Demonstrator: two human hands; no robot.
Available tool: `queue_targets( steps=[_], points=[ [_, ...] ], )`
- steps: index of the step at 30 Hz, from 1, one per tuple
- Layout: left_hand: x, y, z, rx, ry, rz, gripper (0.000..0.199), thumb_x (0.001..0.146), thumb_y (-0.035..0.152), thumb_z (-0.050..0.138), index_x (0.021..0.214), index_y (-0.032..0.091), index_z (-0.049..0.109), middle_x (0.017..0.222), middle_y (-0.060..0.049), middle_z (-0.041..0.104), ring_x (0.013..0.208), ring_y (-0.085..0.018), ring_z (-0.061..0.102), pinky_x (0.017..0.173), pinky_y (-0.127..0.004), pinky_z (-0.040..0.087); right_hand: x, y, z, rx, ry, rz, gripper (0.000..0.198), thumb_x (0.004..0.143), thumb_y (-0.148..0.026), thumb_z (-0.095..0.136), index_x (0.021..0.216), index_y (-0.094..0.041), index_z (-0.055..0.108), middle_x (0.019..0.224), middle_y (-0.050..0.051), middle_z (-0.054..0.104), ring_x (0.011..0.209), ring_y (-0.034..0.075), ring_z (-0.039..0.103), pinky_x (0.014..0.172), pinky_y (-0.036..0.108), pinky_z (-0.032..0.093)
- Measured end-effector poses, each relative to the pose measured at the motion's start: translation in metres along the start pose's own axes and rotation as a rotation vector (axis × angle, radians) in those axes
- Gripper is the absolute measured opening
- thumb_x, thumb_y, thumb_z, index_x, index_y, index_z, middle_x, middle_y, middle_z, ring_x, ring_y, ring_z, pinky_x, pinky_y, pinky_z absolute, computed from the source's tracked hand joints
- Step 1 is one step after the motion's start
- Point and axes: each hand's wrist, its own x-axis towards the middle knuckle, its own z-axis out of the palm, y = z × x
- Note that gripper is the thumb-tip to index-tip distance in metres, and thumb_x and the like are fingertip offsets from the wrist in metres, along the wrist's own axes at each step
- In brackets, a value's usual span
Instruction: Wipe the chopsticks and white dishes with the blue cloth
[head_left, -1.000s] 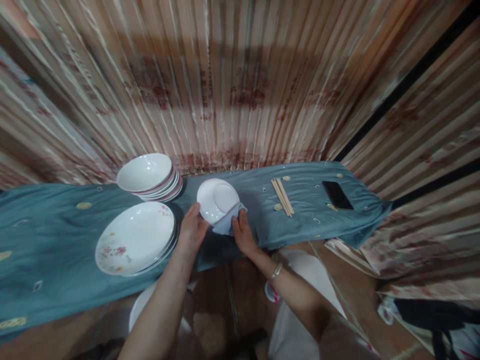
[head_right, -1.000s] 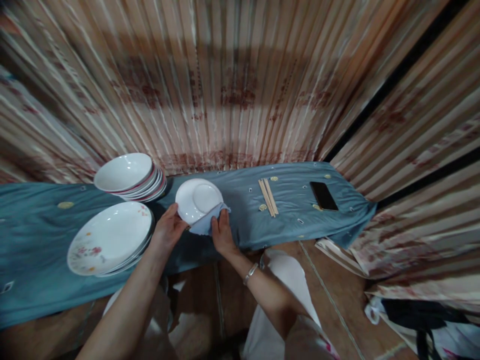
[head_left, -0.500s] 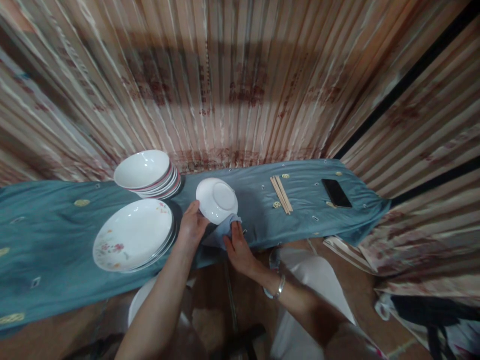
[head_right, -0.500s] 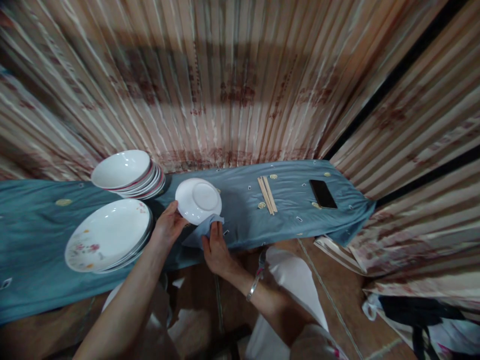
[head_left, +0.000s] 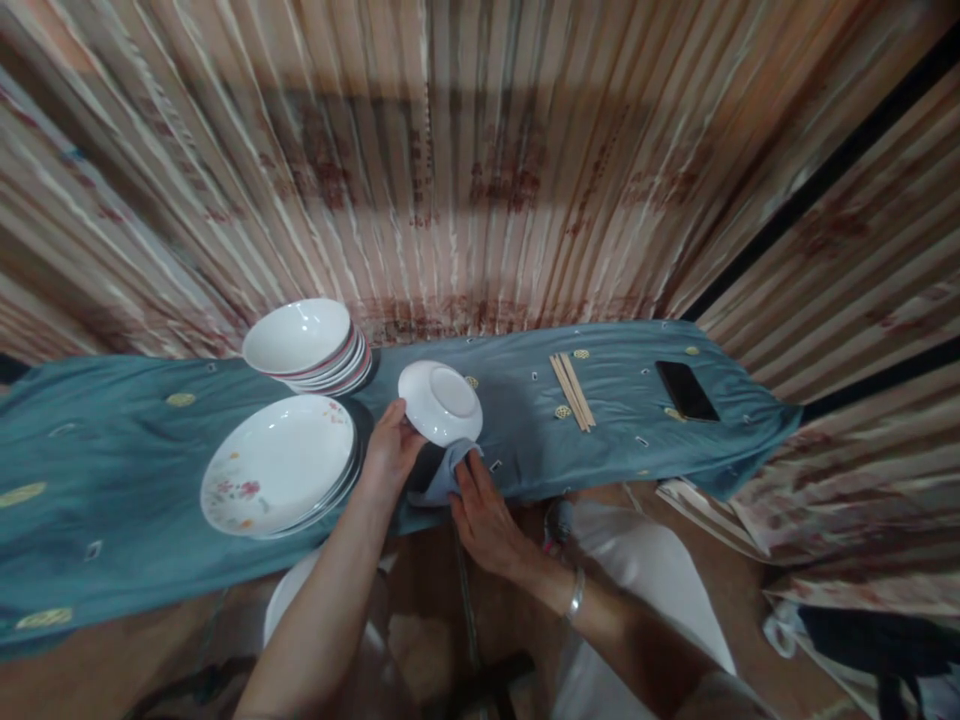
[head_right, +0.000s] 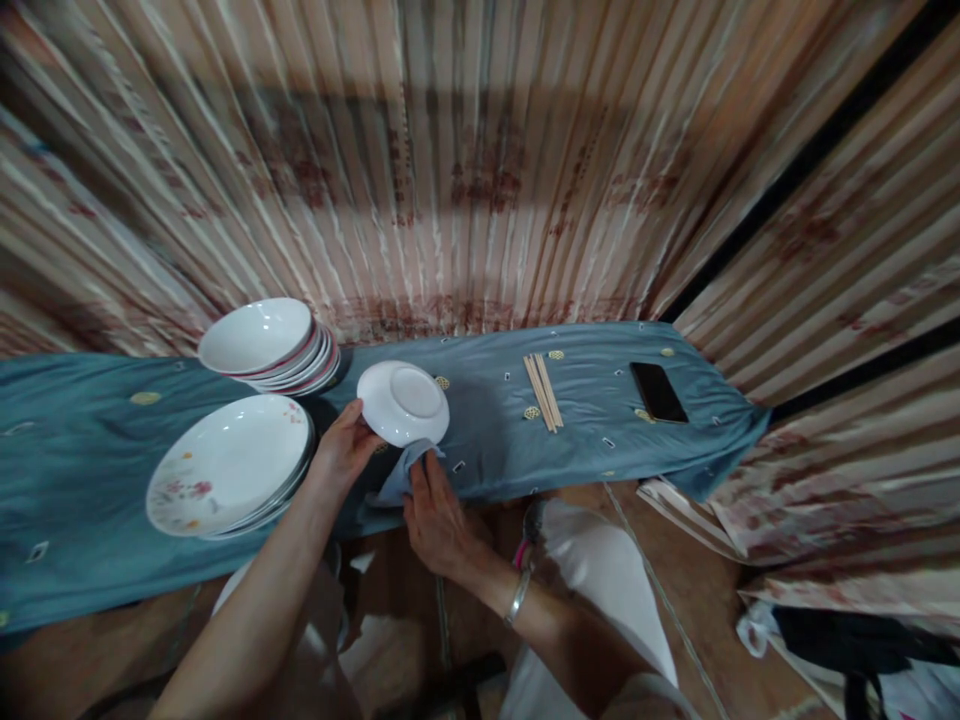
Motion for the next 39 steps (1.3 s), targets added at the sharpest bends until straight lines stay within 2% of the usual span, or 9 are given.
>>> queue_targets(
  steps=[4,8,15,19,24,30,34,39],
  points=[
    [0.001,0.001,-0.002,0.018,0.005,-0.022,0.009,0.078,0.014,0.060,0.072,0.015,0.054,0.061,0.002,0.061,0.056,-0.011,0.058,0.059,-0.025,0.053,0.001,0.000,-0.002,-0.094,0.041,-0.105,0.052,0.093,-0.019,0.040,0.143,-0.004,0.034,0.145,0.025,0.038,0.137,0.032,0.035,0.107,0.049,0.042],
    [0.001,-0.003,-0.005,0.062,-0.045,-0.006,0.012,0.074,0.017,0.067,0.071,0.015,0.055,0.063,0.001,0.061,0.057,-0.012,0.058,0.059,-0.025,0.051,0.009,0.001,-0.008,-0.178,0.062,-0.223,0.050,0.092,-0.016,0.039,0.141,-0.004,0.038,0.139,0.024,0.046,0.134,0.030,0.040,0.106,0.047,0.044],
    [-0.002,-0.011,-0.003,0.096,-0.123,0.001,0.004,0.076,0.017,0.063,0.072,0.018,0.061,0.069,-0.001,0.063,0.063,-0.013,0.059,0.067,-0.024,0.049,0.029,0.006,-0.010,-0.263,0.030,-0.264,0.050,0.088,-0.036,0.055,0.127,-0.005,0.053,0.134,0.022,0.050,0.131,0.037,0.039,0.105,0.056,0.040],
    [-0.005,-0.013,-0.002,0.142,-0.193,0.045,0.008,0.070,0.020,0.069,0.068,0.018,0.061,0.067,0.000,0.060,0.065,-0.013,0.058,0.068,-0.023,0.047,0.037,0.008,-0.008,-0.257,0.047,-0.281,0.049,0.088,-0.037,0.055,0.127,-0.007,0.053,0.133,0.022,0.050,0.135,0.035,0.033,0.108,0.057,0.035],
    [-0.016,-0.014,0.002,0.181,-0.267,0.050,0.017,0.062,0.024,0.077,0.069,0.018,0.062,0.067,0.003,0.059,0.063,-0.010,0.053,0.063,-0.019,0.043,0.051,0.014,-0.011,-0.245,0.097,-0.254,0.046,0.091,-0.034,0.048,0.128,-0.007,0.050,0.137,0.022,0.046,0.141,0.034,0.019,0.109,0.059,0.030],
    [-0.027,-0.015,0.008,0.236,-0.321,0.052,0.024,0.058,0.028,0.080,0.074,0.016,0.065,0.068,0.003,0.062,0.063,-0.010,0.053,0.063,-0.020,0.042,0.069,0.022,-0.026,-0.185,0.141,-0.201,0.053,0.094,-0.038,0.039,0.138,-0.009,0.040,0.147,0.020,0.035,0.145,0.032,0.009,0.111,0.059,0.025],
    [-0.034,-0.016,0.010,0.323,-0.366,0.050,0.026,0.059,0.031,0.079,0.074,0.016,0.065,0.064,0.004,0.058,0.059,-0.009,0.050,0.057,-0.020,0.040,0.082,0.025,-0.041,-0.104,0.192,-0.167,0.056,0.095,-0.041,0.034,0.142,-0.011,0.034,0.149,0.019,0.032,0.145,0.029,0.011,0.113,0.057,0.022],
    [-0.044,-0.015,0.014,0.420,-0.420,0.026,0.028,0.061,0.037,0.078,0.074,0.017,0.063,0.066,0.004,0.056,0.060,-0.010,0.050,0.055,-0.020,0.040,0.102,0.034,-0.056,0.045,0.234,-0.082,0.055,0.097,-0.044,0.029,0.143,-0.014,0.035,0.148,0.016,0.037,0.143,0.024,0.023,0.116,0.050,0.023]
  ],
)
